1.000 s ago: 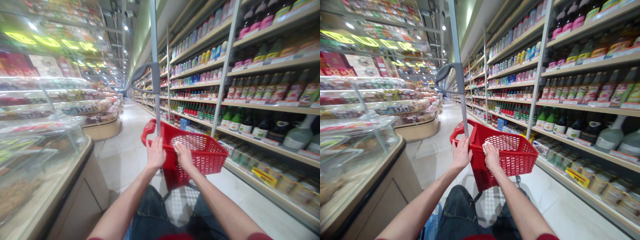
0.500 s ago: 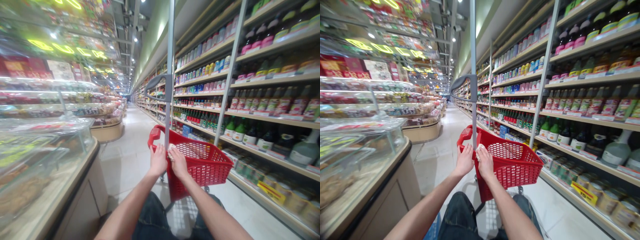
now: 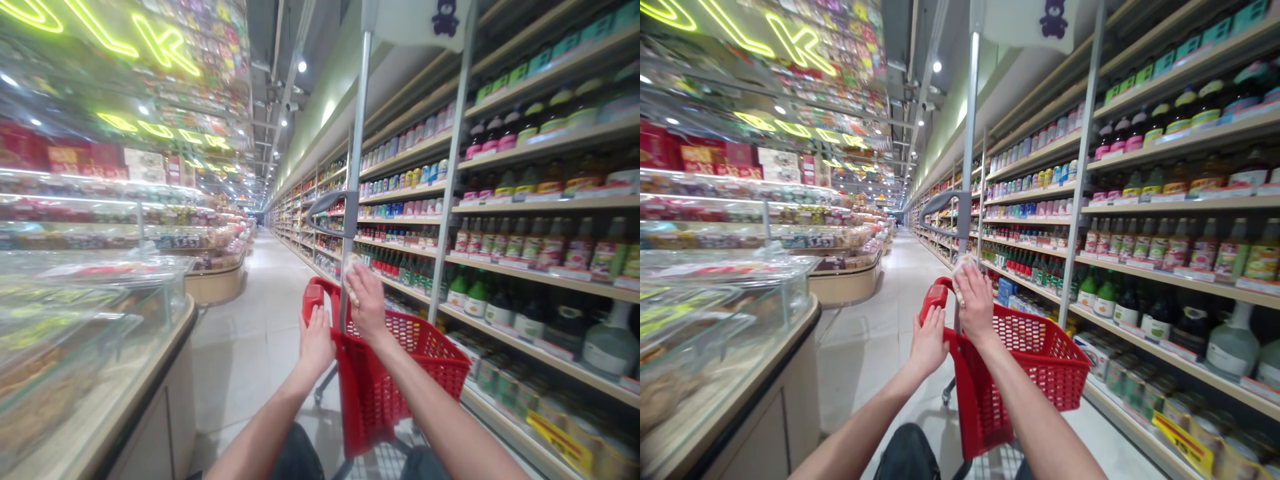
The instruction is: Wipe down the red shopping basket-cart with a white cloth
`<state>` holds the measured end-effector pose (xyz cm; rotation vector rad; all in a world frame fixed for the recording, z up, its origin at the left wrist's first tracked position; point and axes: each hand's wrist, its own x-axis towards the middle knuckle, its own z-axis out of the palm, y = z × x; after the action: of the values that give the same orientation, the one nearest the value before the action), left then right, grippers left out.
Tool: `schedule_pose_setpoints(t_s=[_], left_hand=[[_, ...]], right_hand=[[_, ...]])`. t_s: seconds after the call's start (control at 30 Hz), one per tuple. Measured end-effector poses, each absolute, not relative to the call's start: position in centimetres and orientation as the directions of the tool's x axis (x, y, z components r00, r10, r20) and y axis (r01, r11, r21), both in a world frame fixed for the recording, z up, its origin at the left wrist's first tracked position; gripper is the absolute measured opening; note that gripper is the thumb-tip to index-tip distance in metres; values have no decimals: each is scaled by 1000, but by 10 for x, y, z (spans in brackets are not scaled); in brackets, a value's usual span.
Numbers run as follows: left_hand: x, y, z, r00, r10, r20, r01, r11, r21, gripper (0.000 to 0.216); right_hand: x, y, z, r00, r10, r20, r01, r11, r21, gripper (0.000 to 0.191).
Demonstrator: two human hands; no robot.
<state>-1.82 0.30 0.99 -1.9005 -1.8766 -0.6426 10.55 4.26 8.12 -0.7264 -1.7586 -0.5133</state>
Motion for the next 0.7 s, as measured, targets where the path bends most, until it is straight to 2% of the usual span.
schedule_pose_setpoints(t_s=[0.1,0.17,0.33,0.47,0.53,0.7], left_hand=[[-25,5,11,-35,830,557,999,6,53,65],[-28,5,9,-25,840,542,999,-6,54,63],[-31,1,9,-11,862,507,997,-32,76,64],[-32,1,10,-4,873,487,996,-39,77,65],[-32,1,11,-8,881,472,996,-37,86,66],[-27,1,10,-30,880,474,992,-32,124,71]], right_hand=[[106,55,115,-342,179,922,728,672,139,41],[108,63,115,-460,191,867,708,668,228,41],[120,62,49,-700,220,679,582,727,365,37],[130,56,16,-801,219,557,501,756,421,36],[130,59,25,-791,191,581,508,734,451,36],[127,71,67,-630,72,774,639,615,463,34]])
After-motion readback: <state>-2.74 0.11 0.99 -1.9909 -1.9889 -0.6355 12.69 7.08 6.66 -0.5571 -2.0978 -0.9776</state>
